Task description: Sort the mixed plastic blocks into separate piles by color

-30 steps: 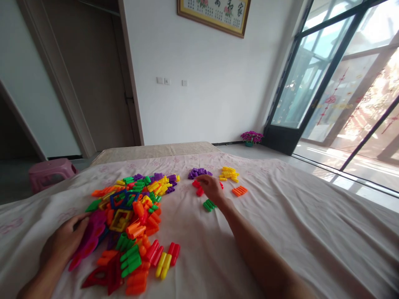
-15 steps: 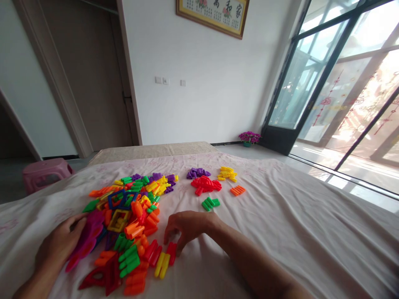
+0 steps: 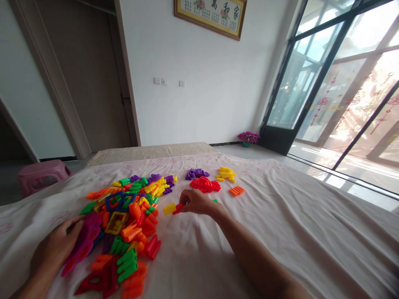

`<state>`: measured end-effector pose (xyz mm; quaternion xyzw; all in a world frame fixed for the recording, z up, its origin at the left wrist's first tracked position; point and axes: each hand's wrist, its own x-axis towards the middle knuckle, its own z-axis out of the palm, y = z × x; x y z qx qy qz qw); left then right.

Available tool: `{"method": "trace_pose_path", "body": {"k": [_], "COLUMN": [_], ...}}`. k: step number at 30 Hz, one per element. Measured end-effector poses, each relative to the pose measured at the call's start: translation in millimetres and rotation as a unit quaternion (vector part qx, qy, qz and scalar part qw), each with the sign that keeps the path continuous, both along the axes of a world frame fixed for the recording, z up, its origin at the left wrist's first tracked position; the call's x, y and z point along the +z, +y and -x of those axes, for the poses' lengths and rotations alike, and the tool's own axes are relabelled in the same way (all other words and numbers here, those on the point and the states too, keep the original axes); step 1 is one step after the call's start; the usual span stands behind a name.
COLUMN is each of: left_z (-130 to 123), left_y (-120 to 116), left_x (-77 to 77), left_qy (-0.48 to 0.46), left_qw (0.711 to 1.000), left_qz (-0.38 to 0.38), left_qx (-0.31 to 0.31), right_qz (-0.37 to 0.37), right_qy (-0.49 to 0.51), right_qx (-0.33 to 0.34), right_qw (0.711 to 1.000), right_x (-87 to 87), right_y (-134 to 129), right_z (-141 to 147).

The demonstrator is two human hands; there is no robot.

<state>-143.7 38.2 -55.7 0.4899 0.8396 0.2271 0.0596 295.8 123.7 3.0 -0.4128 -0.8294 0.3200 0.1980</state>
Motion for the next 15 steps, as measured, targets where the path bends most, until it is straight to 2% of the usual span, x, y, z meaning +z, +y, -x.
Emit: {"method": "trace_pose_path", "body": {"k": [4,8,10,12,13,15], "left_z": [-2.3,-3.9,-11.6,-28.1,-39.7,-67.5], "left_y": [0.5,-1.2,-3.8,-6.3,-7.3,-8.1], "left_x": [2.5,5.0,12.0,23.2,29.6,41.2], "left_qy": [-0.08,-0.05,0.021,0.092,0.097,0.062], "left_qw": [0.996,0.998,0.999,0.987,0.976,0.961], "left_qz": [0.028,0.008,-0.045,-0.129,-0.192,-0.25], "left_qx": [0.018,0.023,0.018,-0.012,-0.04,-0.105], "right_qz": [0.086,0.171,0.187,0.187,0.185,0.182], "right_qy": [0.084,0.181,0.211,0.233,0.243,0.262], "right_qx": [-0.039,-0.018,-0.008,-0.016,-0.019,-0.014], "right_qw": [0.992,0.968,0.959,0.954,0.952,0.948], "right_x": [-1.7,-6.7,-8.7,-9.3,-9.1,-7.9], "right_y": [10.4,9.7,7.8,5.4,4.0,0.6], "right_z": [-11.0,-5.9,-0.5,5.3,8.3,14.3]}}
